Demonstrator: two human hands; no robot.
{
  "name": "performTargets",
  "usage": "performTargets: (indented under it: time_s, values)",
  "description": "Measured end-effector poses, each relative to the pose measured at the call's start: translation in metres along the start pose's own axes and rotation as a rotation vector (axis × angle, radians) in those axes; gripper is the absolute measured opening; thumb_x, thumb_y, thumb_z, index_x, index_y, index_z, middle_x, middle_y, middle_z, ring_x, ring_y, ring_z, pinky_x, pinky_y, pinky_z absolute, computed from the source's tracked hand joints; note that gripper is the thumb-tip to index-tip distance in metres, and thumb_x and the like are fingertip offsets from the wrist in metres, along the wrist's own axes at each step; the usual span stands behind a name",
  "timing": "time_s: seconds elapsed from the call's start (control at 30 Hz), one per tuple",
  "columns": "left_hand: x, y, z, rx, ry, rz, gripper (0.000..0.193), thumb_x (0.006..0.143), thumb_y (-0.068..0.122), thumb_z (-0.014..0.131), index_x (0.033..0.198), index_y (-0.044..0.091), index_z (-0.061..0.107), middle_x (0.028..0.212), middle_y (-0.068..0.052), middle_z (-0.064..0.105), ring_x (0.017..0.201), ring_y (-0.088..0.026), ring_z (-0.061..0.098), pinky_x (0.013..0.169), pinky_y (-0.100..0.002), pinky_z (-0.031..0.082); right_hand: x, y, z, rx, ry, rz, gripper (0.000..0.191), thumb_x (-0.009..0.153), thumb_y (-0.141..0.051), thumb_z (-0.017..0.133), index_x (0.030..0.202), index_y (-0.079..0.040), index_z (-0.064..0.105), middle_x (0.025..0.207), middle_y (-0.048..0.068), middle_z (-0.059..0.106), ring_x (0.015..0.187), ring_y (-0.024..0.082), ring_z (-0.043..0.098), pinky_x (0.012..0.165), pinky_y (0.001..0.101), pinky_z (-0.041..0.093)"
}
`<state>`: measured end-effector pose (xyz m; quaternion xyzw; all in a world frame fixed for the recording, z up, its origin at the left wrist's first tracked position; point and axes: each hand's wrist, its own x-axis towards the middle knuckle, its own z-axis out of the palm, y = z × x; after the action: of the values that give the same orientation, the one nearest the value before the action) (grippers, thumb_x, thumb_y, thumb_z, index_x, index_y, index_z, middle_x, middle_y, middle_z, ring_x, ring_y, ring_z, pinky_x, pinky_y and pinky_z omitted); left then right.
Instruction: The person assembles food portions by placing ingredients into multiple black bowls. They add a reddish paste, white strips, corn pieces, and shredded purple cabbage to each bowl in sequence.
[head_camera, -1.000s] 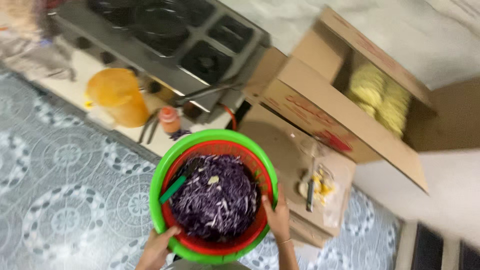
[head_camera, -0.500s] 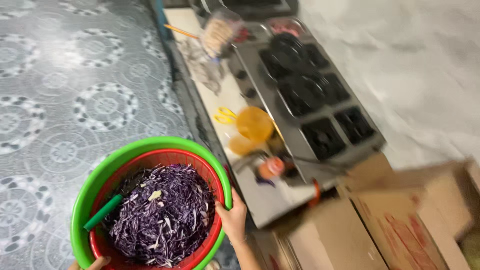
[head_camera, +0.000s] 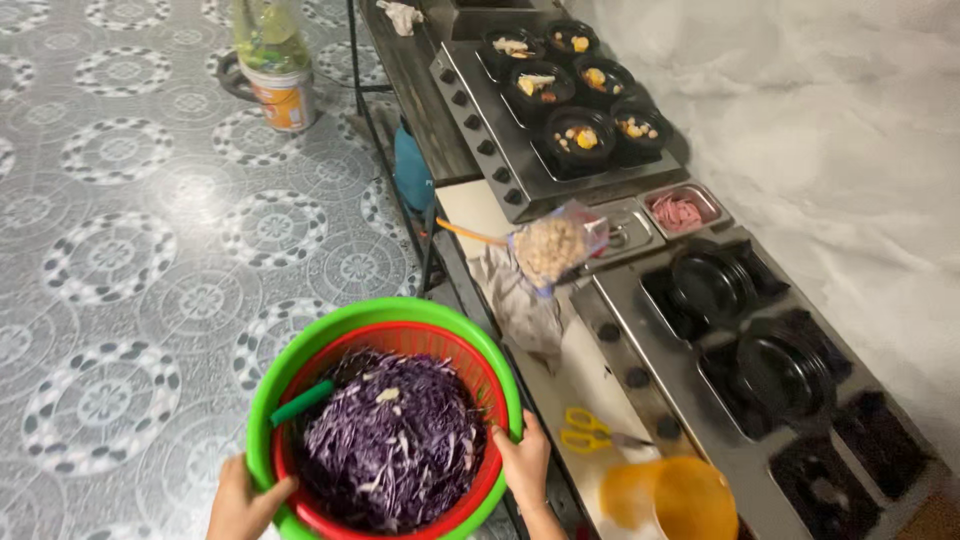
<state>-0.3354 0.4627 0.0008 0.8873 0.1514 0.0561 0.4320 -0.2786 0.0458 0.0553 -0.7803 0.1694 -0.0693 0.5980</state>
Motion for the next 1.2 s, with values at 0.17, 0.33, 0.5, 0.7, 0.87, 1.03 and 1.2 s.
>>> performTargets:
  time_s: [0.17, 0.33, 0.5, 0.7, 0.87, 1.03, 1.2]
  values:
    - [0.173, 0.032, 0.024, 0.012, -0.087, 0.181, 0.059, 0.064, 0.024, 0.084, 0.114, -0.002, 0.065, 0.109, -0.022, 0.059, 0.108, -0.038, 0.056, 0.097, -0.046, 0.047, 0.113, 0.010, 0.055, -0.106, 0.096, -0.046, 0.031, 0.080, -0.011, 0.078, 0.107, 0.001, 0.069, 0.087, 0.011, 0.079, 0.077, 0.019, 0.073, 0.073, 0.0351, 0.057]
    - [0.349, 0.084, 0.063, 0.028, -0.180, 0.204, 0.067, 0.063, 0.024, 0.086, 0.119, -0.004, 0.063, 0.122, -0.025, 0.057, 0.119, -0.039, 0.054, 0.104, -0.045, 0.045, 0.249, -0.003, 0.104, -0.206, 0.089, -0.059, 0.033, 0.078, -0.019, 0.082, 0.104, -0.002, 0.070, 0.089, 0.011, 0.079, 0.080, 0.022, 0.075, 0.075, 0.0377, 0.057]
    - [0.501, 0.121, 0.084, 0.058, -0.368, 0.370, 0.078, 0.064, 0.028, 0.084, 0.129, -0.007, 0.057, 0.135, -0.029, 0.049, 0.129, -0.043, 0.048, 0.111, -0.045, 0.040, 0.306, -0.029, 0.143, -0.208, 0.088, -0.018, 0.041, 0.080, -0.026, 0.086, 0.103, 0.001, 0.067, 0.090, 0.014, 0.079, 0.081, 0.026, 0.076, 0.075, 0.0406, 0.058]
    - [0.686, 0.168, 0.150, 0.036, -0.619, 0.550, 0.084, 0.066, 0.030, 0.084, 0.134, -0.008, 0.052, 0.132, -0.028, 0.050, 0.129, -0.043, 0.048, 0.114, -0.047, 0.037, 0.394, -0.036, 0.218, -0.236, -0.009, 0.594, 0.047, 0.085, -0.038, 0.074, 0.117, -0.007, 0.060, 0.090, 0.017, 0.074, 0.077, 0.036, 0.074, 0.068, 0.0438, 0.063]
    - [0.800, 0.201, 0.192, 0.360, -0.761, 0.373, 0.080, 0.069, 0.032, 0.083, 0.133, -0.003, 0.050, 0.137, -0.025, 0.051, 0.126, -0.044, 0.055, 0.106, -0.047, 0.049, 0.420, -0.016, 0.308, -0.314, 0.373, 0.425, 0.062, 0.076, -0.036, 0.086, 0.112, 0.001, 0.052, 0.096, 0.022, 0.073, 0.090, 0.039, 0.073, 0.078, 0.0467, 0.057]
    - [0.852, 0.215, 0.198, 0.357, -0.883, 0.520, 0.088, 0.074, 0.028, 0.080, 0.143, -0.004, 0.036, 0.136, -0.031, 0.044, 0.124, -0.049, 0.051, 0.102, -0.051, 0.048, 0.426, -0.022, 0.360, -0.287, 0.511, 0.503, 0.055, 0.083, -0.038, 0.078, 0.113, 0.001, 0.053, 0.097, 0.026, 0.072, 0.094, 0.044, 0.071, 0.078, 0.0497, 0.055]
    - [0.874, 0.244, 0.232, 0.192, -0.799, 0.845, 0.077, 0.092, 0.031, 0.066, 0.155, 0.002, 0.031, 0.141, -0.032, 0.045, 0.126, -0.050, 0.049, 0.101, -0.054, 0.046, 0.431, -0.042, 0.373, -0.376, 0.619, 0.620, 0.054, 0.090, -0.039, 0.073, 0.113, 0.004, 0.052, 0.093, 0.029, 0.071, 0.094, 0.050, 0.067, 0.077, 0.0533, 0.054]
